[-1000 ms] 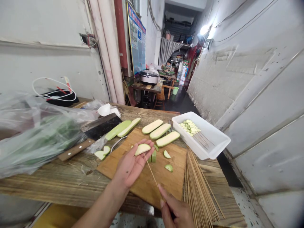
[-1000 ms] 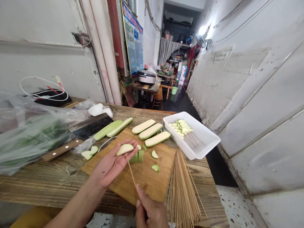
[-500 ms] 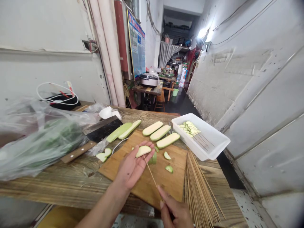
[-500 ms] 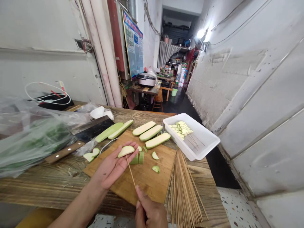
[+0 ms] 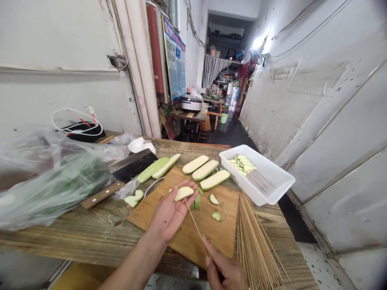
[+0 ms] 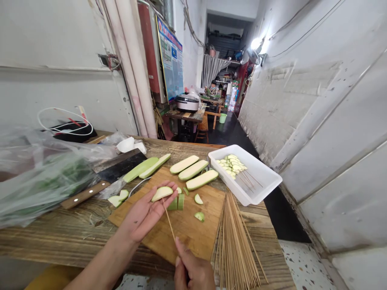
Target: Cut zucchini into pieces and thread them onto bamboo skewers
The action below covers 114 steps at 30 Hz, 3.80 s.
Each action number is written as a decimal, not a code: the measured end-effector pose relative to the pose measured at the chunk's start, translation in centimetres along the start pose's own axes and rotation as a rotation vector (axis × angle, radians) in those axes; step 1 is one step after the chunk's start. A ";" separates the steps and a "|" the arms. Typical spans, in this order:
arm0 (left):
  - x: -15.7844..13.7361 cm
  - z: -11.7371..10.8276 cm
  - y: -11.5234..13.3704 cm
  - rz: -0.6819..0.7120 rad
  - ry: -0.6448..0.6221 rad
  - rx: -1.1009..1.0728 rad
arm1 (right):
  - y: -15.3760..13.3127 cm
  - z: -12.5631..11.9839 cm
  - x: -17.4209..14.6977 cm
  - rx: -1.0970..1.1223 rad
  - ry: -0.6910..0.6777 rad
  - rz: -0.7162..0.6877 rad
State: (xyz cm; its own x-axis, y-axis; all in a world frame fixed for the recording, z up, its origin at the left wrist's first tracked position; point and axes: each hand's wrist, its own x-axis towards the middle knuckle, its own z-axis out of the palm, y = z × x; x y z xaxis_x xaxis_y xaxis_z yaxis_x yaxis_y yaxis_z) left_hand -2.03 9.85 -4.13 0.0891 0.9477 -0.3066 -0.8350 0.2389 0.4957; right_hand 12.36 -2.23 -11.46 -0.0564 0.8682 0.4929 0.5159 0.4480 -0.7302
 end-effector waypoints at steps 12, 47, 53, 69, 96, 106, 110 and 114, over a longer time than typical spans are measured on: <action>-0.2 0.1 0.1 0.005 0.012 0.003 | 0.1 -0.1 0.1 -0.034 0.035 -0.049; 0.6 1.0 -0.2 0.154 -0.103 0.337 | -1.1 1.3 4.3 0.521 -0.136 0.444; 1.2 1.5 -0.1 0.101 -0.035 0.343 | -1.9 1.9 4.9 0.527 -0.076 0.461; 1.4 2.2 -0.5 0.146 0.014 0.358 | -2.2 2.8 4.8 0.465 -0.017 0.401; 1.3 1.6 -1.5 0.032 0.026 0.309 | -2.0 3.7 5.5 0.484 0.039 0.430; 1.0 1.4 -2.1 0.032 0.034 0.294 | -2.2 3.5 5.9 0.454 0.053 0.406; 0.7 1.3 -2.7 0.043 0.030 0.316 | -2.3 3.2 6.3 0.443 0.078 0.387; 0.5 1.2 -2.8 0.055 0.007 0.309 | -2.1 3.1 6.5 0.436 0.071 0.394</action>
State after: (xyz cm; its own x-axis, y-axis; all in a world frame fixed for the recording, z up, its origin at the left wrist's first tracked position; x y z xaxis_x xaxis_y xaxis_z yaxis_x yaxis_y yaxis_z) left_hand 1.00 9.87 -4.69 0.0437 0.9597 -0.2777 -0.6338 0.2415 0.7348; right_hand 8.25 3.13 -8.18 0.1330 0.9774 0.1645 0.0869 0.1539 -0.9843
